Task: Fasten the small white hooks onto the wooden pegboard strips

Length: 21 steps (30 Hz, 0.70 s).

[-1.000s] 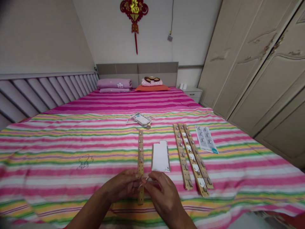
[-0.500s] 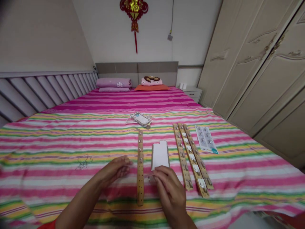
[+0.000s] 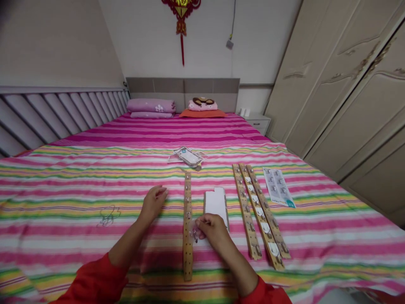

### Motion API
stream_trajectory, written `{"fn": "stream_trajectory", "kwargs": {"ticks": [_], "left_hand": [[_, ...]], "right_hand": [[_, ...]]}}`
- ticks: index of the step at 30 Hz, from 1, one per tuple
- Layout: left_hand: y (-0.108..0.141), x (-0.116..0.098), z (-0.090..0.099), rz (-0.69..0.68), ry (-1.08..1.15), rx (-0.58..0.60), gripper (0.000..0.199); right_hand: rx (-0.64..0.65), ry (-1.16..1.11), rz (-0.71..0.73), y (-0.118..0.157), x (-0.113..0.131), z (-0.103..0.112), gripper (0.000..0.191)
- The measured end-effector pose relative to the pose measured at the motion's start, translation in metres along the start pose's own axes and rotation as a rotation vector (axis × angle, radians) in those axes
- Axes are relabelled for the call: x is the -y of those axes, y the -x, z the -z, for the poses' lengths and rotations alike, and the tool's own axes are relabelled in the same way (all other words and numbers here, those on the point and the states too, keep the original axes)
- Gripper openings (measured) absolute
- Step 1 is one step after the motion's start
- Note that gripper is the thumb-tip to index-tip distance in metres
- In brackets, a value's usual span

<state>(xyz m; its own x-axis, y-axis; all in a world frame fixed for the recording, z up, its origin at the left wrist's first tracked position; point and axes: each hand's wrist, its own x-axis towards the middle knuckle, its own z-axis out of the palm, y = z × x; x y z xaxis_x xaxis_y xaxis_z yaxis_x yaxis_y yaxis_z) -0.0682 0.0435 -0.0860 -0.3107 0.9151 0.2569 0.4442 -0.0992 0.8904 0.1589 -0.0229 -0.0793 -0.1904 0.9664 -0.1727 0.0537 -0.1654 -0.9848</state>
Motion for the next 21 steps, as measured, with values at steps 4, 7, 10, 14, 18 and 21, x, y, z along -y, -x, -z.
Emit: {"fn": "stream_trajectory", "kwargs": {"ticks": [4,7,10,14,18,21], "left_hand": [[0.015,0.019,0.004,0.004,-0.044,-0.064,0.028],[0.023,0.02,0.005,-0.06,-0.106,-0.096,0.046],[0.039,0.014,0.003,-0.187,-0.161,-0.04,0.038],[0.07,0.009,-0.004,-0.219,-0.075,0.07,0.026],[0.096,0.009,-0.008,-0.13,0.078,0.117,0.022],[0.105,0.011,-0.009,-0.116,0.124,0.177,0.022]], "right_hand": [[-0.018,0.045,-0.073,-0.014,-0.011,-0.007,0.02],[-0.051,0.091,-0.114,-0.019,-0.016,-0.012,0.018],[-0.078,0.128,-0.153,-0.021,-0.019,-0.016,0.018],[-0.092,0.176,-0.193,-0.023,-0.019,-0.019,0.021],[-0.094,0.221,-0.212,-0.025,-0.02,-0.022,0.021],[-0.092,0.253,-0.212,-0.026,-0.021,-0.022,0.023]]}}
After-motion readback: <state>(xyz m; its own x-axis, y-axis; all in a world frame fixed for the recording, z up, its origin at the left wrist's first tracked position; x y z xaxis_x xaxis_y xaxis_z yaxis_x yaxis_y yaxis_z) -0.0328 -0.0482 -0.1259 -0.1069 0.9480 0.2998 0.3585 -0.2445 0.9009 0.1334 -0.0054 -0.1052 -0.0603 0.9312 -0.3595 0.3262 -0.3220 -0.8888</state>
